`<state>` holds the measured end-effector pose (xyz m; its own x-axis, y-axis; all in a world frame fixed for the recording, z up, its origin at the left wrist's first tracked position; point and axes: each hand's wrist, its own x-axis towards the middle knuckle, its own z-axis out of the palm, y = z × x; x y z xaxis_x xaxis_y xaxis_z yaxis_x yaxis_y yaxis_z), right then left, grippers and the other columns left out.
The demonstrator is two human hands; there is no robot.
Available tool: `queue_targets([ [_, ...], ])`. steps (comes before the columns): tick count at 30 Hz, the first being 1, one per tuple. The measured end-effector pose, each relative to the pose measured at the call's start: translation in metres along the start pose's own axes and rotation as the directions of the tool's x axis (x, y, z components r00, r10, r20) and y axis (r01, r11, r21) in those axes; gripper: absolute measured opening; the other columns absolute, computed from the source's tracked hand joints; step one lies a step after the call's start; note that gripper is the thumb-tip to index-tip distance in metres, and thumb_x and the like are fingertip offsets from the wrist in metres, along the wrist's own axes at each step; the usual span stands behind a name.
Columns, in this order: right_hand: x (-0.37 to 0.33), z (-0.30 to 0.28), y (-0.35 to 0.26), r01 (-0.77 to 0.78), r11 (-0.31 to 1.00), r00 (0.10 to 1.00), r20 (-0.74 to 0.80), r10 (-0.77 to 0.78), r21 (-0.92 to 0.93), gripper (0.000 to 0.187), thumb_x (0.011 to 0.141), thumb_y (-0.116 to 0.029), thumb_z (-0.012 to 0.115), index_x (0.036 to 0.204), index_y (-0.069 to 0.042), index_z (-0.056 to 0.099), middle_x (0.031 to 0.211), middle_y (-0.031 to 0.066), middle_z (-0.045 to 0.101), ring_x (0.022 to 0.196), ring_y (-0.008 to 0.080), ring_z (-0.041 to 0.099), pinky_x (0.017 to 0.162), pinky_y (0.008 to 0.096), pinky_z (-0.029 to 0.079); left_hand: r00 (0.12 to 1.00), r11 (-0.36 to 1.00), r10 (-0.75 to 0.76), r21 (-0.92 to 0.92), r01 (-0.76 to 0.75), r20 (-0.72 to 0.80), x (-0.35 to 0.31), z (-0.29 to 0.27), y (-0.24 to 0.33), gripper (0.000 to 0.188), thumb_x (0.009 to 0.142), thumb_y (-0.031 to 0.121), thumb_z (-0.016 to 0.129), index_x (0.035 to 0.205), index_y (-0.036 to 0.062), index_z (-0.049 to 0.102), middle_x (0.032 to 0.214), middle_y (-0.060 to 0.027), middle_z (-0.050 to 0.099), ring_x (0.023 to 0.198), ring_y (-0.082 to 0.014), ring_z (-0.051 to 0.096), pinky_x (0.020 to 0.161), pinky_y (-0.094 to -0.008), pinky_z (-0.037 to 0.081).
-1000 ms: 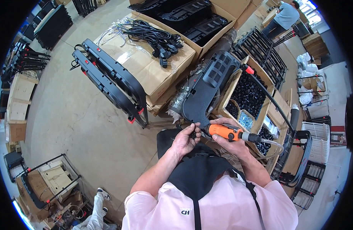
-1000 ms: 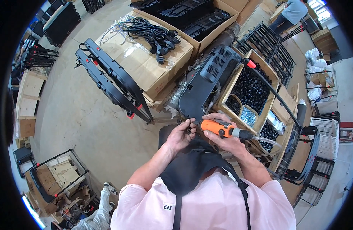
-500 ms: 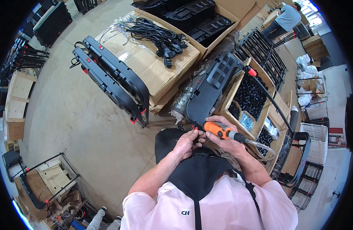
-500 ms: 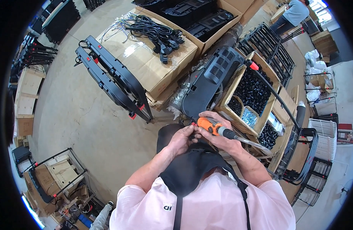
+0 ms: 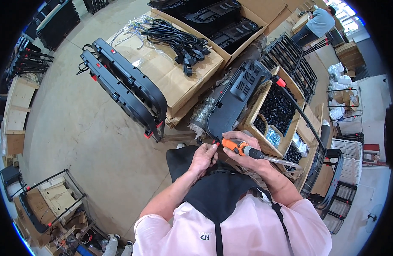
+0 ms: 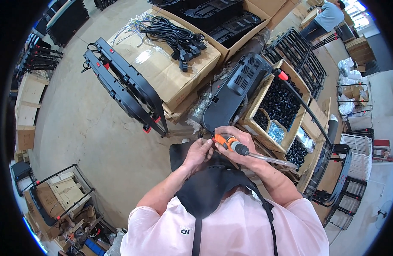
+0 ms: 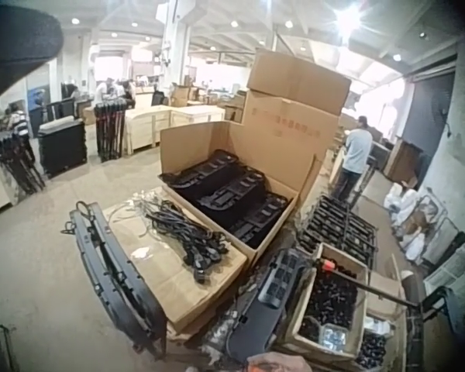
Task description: Assembling a leaf blower by connecting electrical components and securing housing parts with an electric screwdriver.
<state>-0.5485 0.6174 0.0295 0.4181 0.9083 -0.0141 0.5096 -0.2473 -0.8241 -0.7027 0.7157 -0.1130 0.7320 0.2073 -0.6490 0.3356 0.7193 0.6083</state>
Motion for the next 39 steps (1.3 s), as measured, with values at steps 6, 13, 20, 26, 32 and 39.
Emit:
queue_targets([
  [6, -0.003, 0.000, -0.002, -0.073, 0.997, 0.997, 0.017, 0.073, 0.005, 0.043, 0.085, -0.010, 0.082, 0.125, -0.005, 0.069, 0.115, 0.0122, 0.075, 0.104, 0.0228, 0.076, 0.093, 0.0344, 0.059, 0.994, 0.965, 0.083, -0.242, -0.099, -0.076, 0.005, -0.002, -0.004, 0.024, 0.111, 0.024, 0.059, 0.120, 0.0020, 0.062, 0.091, -0.0046, 0.071, 0.068, -0.0092, 0.061, 0.059, -0.0236, 0.049],
  [13, -0.004, -0.015, -0.012, -0.208, 0.976, 0.978, 0.004, 0.208, 0.065, 0.047, 0.085, -0.010, 0.084, 0.128, -0.005, 0.066, 0.123, 0.0097, 0.074, 0.114, 0.0200, 0.070, 0.101, 0.0357, 0.056, 1.000, 0.908, 0.020, -0.419, -0.011, 0.016, 0.008, -0.009, 0.009, 0.025, 0.110, 0.029, 0.061, 0.114, 0.0054, 0.069, 0.096, -0.0026, 0.073, 0.076, -0.0102, 0.064, 0.061, -0.0248, 0.051],
  [20, 0.004, -0.028, -0.001, -0.073, 0.938, 0.989, -0.094, 0.110, 0.339, 0.054, 0.088, -0.003, 0.078, 0.136, -0.003, 0.054, 0.135, 0.0179, 0.066, 0.126, 0.0260, 0.064, 0.110, 0.0429, 0.051, 0.998, 0.767, -0.056, -0.639, 0.058, 0.023, 0.036, 0.014, 0.046, 0.027, 0.106, 0.037, 0.067, 0.108, 0.0102, 0.068, 0.084, 0.0014, 0.063, 0.069, -0.0110, 0.058, 0.060, -0.0253, 0.048],
  [26, 0.010, -0.030, 0.003, -0.047, 0.950, 0.985, -0.142, 0.095, 0.308, 0.054, 0.087, -0.003, 0.079, 0.135, -0.004, 0.056, 0.134, 0.0167, 0.066, 0.124, 0.0258, 0.065, 0.110, 0.0422, 0.052, 0.993, 0.712, -0.074, -0.693, 0.117, 0.091, 0.048, 0.025, 0.059, 0.026, 0.108, 0.035, 0.063, 0.114, 0.0101, 0.064, 0.085, 0.0020, 0.060, 0.070, -0.0110, 0.055, 0.060, -0.0249, 0.047],
  [32, 0.021, -0.033, 0.001, -0.091, 0.932, 0.971, -0.175, 0.161, 0.352, 0.052, 0.086, -0.003, 0.080, 0.134, -0.002, 0.059, 0.132, 0.0153, 0.069, 0.122, 0.0242, 0.068, 0.109, 0.0401, 0.053, 0.981, 0.663, -0.114, -0.723, 0.192, 0.156, 0.053, 0.027, 0.069, 0.024, 0.109, 0.034, 0.061, 0.115, 0.0109, 0.063, 0.083, 0.0031, 0.057, 0.070, -0.0112, 0.053, 0.060, -0.0249, 0.045],
  [39, 0.035, -0.033, 0.000, -0.101, 0.954, 0.972, -0.177, 0.155, 0.281, 0.052, 0.086, -0.003, 0.079, 0.134, -0.002, 0.060, 0.132, 0.0140, 0.070, 0.121, 0.0240, 0.068, 0.108, 0.0400, 0.053, 0.976, 0.645, -0.107, -0.733, 0.215, 0.192, 0.062, 0.026, 0.074, 0.028, 0.108, 0.040, 0.062, 0.115, 0.0119, 0.063, 0.082, 0.0032, 0.058, 0.071, -0.0125, 0.055, 0.064, -0.0278, 0.049],
])
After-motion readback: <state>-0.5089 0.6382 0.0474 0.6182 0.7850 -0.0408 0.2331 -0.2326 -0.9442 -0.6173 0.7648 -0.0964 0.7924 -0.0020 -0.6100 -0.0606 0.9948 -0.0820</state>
